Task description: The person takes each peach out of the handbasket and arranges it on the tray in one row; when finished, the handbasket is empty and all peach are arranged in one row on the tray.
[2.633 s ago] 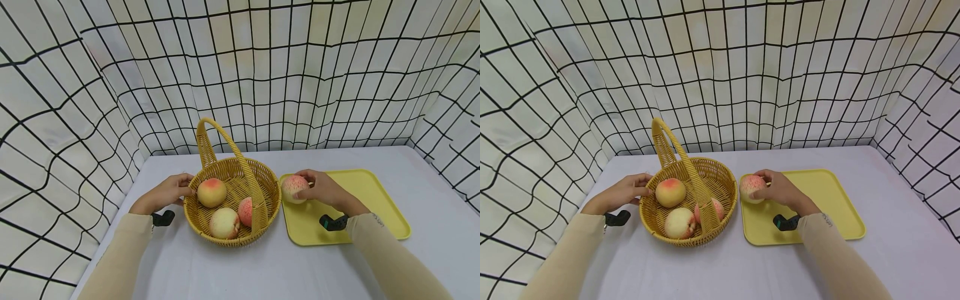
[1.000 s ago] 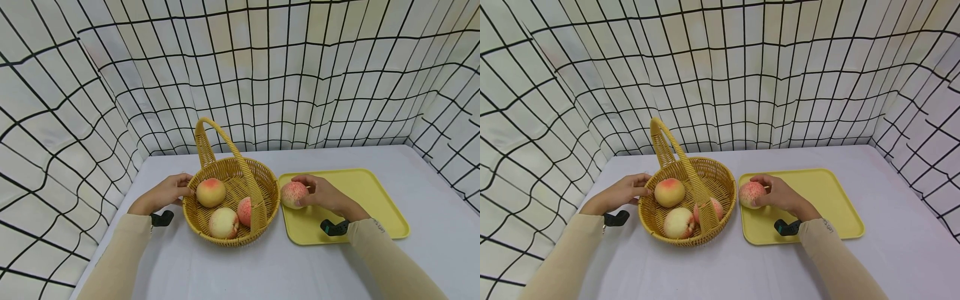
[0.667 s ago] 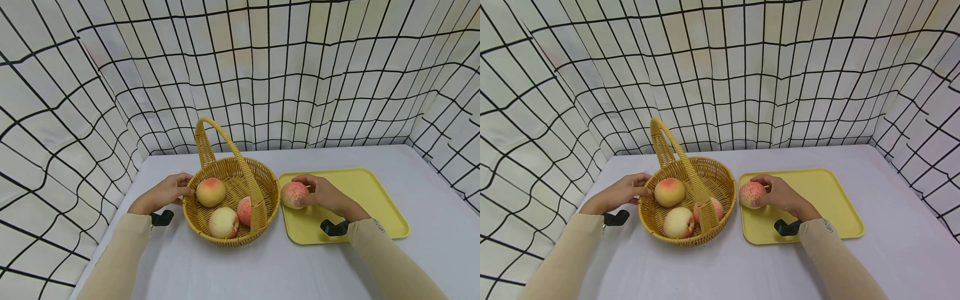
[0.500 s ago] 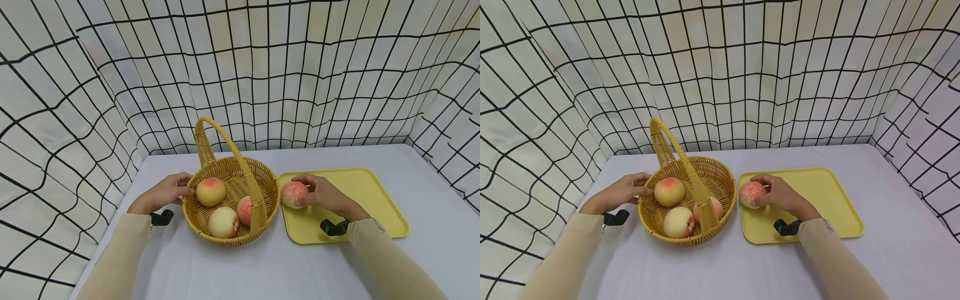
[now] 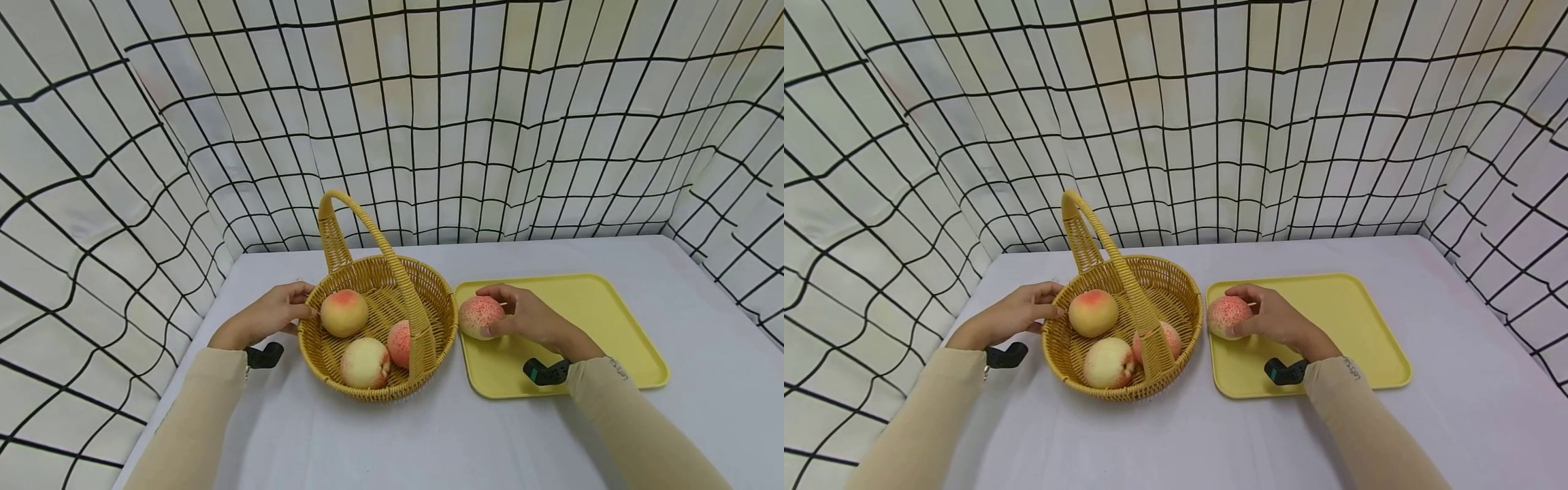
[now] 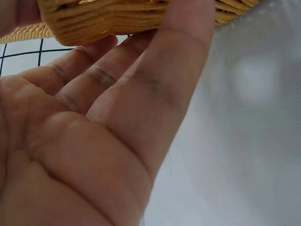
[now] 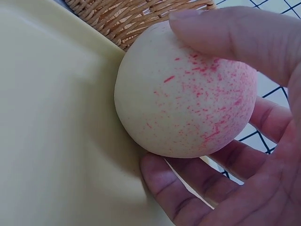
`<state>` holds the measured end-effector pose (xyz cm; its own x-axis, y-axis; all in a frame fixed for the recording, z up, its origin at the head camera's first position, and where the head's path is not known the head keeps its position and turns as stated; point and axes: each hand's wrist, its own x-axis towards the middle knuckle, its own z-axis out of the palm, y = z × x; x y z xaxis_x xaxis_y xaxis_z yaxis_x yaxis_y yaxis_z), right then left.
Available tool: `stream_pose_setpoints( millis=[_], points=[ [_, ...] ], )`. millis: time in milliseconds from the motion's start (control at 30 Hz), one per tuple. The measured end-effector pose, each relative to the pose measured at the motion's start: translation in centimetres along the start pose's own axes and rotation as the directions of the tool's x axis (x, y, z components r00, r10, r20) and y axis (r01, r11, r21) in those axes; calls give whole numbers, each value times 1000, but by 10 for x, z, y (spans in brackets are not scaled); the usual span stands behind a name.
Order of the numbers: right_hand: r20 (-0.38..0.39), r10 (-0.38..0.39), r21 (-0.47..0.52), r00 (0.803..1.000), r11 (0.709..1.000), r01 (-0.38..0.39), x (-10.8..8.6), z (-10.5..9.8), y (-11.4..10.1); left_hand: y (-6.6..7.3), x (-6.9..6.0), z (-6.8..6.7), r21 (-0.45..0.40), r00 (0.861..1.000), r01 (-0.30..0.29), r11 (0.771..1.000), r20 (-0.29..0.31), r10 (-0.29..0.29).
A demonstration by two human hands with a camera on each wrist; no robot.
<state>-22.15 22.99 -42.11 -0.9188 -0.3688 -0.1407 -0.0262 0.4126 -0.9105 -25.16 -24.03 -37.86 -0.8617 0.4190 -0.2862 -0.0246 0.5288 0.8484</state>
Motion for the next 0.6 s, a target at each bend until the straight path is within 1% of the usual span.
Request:
stream_pose_setpoints(
  millis=[300, 600],
  points=[
    [11, 2, 2, 1000, 1000, -2, -1, 0, -1, -1, 1, 0, -12, 1000, 6, 1000, -3, -6],
    [10, 2, -4, 1000, 1000, -2, -1, -1, -1, -1, 1, 1, -7, 1000, 5, 1000, -12, -5]
  ],
)
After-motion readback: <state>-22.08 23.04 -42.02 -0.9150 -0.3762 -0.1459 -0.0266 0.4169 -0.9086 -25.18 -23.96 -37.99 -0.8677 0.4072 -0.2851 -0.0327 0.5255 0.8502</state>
